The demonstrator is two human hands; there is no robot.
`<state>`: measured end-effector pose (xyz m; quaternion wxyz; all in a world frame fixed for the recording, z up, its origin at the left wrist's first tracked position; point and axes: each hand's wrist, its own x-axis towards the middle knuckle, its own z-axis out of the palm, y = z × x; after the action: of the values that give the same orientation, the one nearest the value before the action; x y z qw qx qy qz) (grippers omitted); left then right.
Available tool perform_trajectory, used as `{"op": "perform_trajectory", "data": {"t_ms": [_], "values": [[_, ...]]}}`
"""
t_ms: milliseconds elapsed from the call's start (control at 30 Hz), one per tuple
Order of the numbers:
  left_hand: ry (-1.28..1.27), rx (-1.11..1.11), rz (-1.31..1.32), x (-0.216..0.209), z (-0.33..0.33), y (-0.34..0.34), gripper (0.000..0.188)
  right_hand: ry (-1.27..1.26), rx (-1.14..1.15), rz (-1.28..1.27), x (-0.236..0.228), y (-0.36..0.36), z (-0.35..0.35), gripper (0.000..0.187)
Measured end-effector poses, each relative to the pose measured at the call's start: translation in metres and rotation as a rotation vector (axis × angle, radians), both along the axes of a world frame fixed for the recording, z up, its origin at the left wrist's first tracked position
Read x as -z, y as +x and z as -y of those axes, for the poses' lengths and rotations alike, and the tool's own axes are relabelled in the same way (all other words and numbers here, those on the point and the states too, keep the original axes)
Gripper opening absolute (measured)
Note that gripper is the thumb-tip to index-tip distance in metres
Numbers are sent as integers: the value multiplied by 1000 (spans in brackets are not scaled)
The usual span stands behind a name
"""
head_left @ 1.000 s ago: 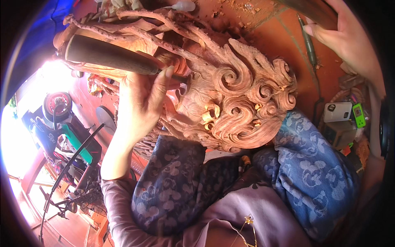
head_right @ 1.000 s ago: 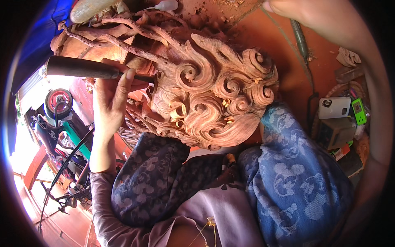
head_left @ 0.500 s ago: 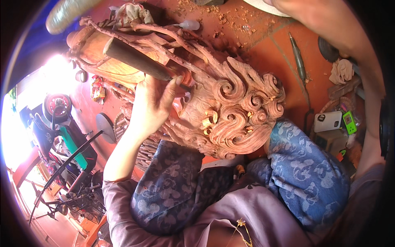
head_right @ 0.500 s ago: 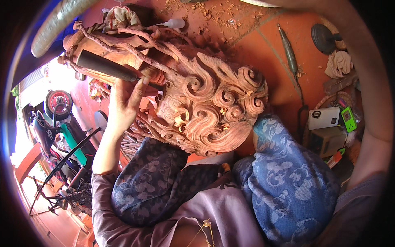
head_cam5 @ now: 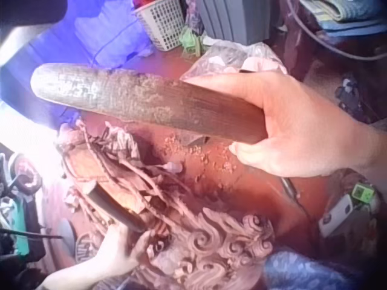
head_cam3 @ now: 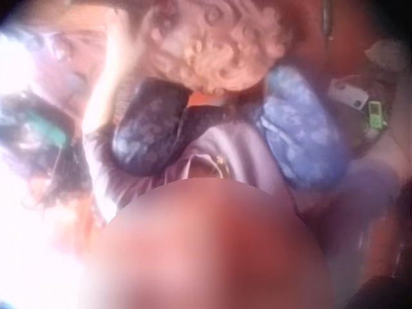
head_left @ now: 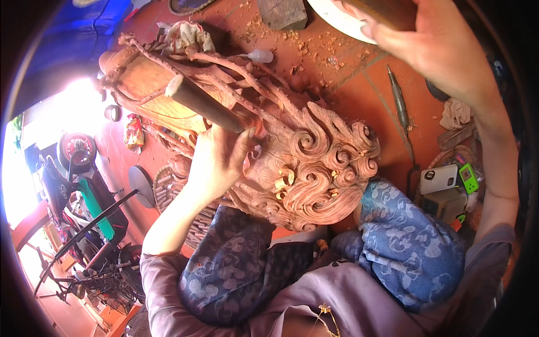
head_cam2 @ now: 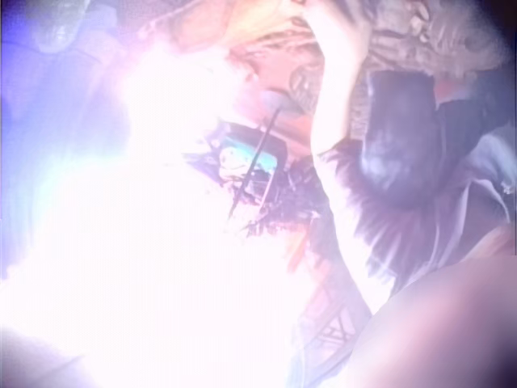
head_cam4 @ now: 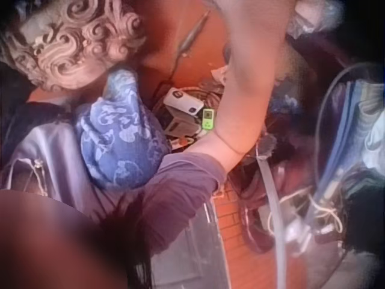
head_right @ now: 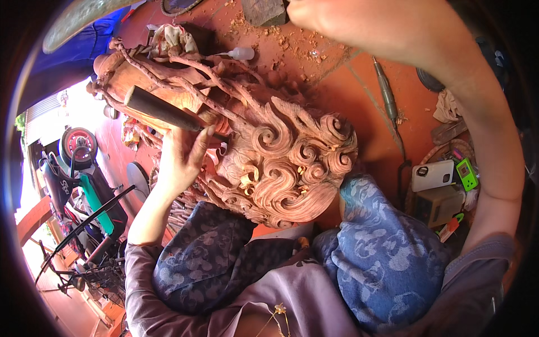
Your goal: The person carves a large piece of wood using a chisel and mallet, striking the chisel to shape intricate patterns. The person occasionally switches chisels from a nearby basket and continues refining the carved details.
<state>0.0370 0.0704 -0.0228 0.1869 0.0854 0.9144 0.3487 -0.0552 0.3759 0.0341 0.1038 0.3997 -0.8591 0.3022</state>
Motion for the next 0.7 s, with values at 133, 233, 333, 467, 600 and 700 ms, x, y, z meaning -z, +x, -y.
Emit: {"op": "perform_trajectory", "data": {"t_ms": [133,233,333,467,600,700], "values": [[11,53,-119,3,-3,4,19,46,-13,-17,-8,-3,-5,65],[56,12,-123,5,-5,6,17,-77,86,-1,2,10,5,64],[6,33,-152,7,-3,9,16,151,40,-14,-9,11,-6,61],[136,60,-279,-14,0,5,26,79,71,63,-2,21,-13,61],[850,9,-33,-42,-2,10,30,42,129,181,14,26,-33,61],[990,-177,-105,-63,0,3,31,51,211,309,31,29,-53,61]]}}
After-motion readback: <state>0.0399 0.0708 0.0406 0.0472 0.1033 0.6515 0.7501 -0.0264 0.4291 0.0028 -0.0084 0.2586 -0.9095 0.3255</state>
